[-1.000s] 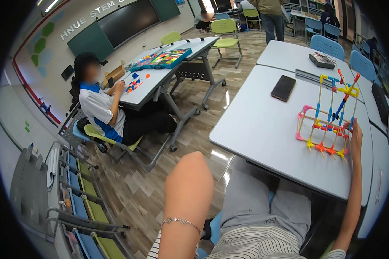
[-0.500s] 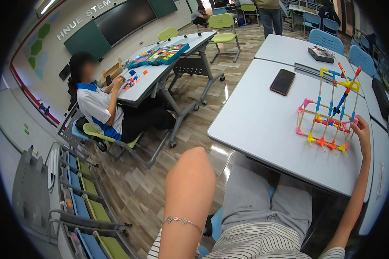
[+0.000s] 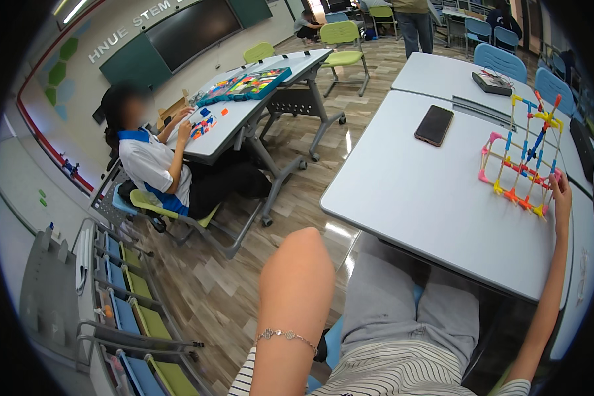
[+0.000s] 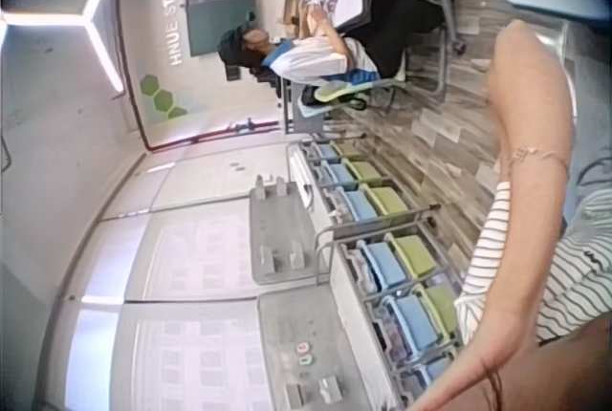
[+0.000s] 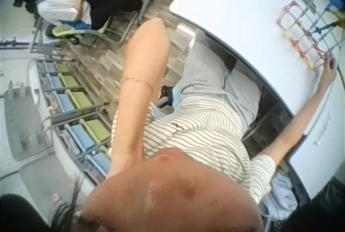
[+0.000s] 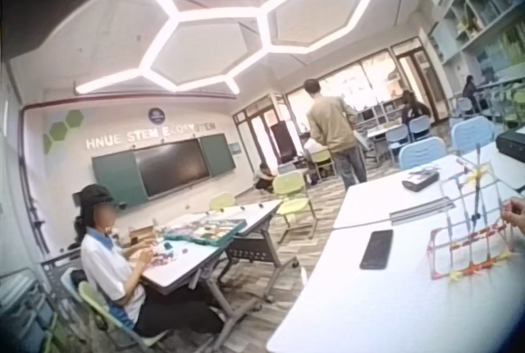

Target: The person assembles a small rectangular frame using wooden sticks and pink plastic connectors. They then attach this frame to a larger, pre-assembled colorful structure made of sticks and connectors, creating a multi-level holder. The person adjusts the final assembly on the table.

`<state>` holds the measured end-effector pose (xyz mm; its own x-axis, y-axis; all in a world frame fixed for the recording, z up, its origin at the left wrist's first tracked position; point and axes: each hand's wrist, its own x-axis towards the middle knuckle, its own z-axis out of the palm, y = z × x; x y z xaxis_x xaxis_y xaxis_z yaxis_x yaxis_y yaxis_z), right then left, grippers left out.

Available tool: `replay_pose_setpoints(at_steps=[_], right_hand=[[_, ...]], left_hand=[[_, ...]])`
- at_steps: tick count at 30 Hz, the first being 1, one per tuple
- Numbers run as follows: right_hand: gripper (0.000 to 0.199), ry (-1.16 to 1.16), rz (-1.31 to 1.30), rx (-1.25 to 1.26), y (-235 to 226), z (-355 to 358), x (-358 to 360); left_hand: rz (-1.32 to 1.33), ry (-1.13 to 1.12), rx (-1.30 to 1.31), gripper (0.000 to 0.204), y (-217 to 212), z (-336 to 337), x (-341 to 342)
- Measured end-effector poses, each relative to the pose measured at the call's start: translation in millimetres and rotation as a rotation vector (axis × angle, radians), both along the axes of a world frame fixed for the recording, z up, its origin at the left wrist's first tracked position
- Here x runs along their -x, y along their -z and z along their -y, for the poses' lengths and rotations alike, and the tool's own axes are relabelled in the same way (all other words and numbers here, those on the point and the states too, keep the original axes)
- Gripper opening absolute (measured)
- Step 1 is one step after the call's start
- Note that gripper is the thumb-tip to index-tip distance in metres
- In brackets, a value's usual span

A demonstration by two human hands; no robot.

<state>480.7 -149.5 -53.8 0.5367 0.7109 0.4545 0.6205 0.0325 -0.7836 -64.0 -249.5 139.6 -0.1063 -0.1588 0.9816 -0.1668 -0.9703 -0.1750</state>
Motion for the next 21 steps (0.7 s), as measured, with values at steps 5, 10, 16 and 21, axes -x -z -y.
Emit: replay_pose_setpoints(at_steps=[5,10,16,21], right_hand=[[0.044,0.03,-0.012,-0.165,54,-21,-48],[0.048,0.102,-0.03,-0.183,67,-27,-37],[0.059,0.117,-0.189,-0.133,45,-13,-2],[0.071,0.173,-0.414,-0.192,42,-13,0]], left_hand=[[-0.006,0.017,-0.005,0.036,11,-1,-4],[-0.015,0.03,-0.012,0.036,19,-2,-8],[-0.019,0.027,-0.015,0.036,19,-1,-9],[-0.019,0.05,-0.029,0.036,22,0,-12]])
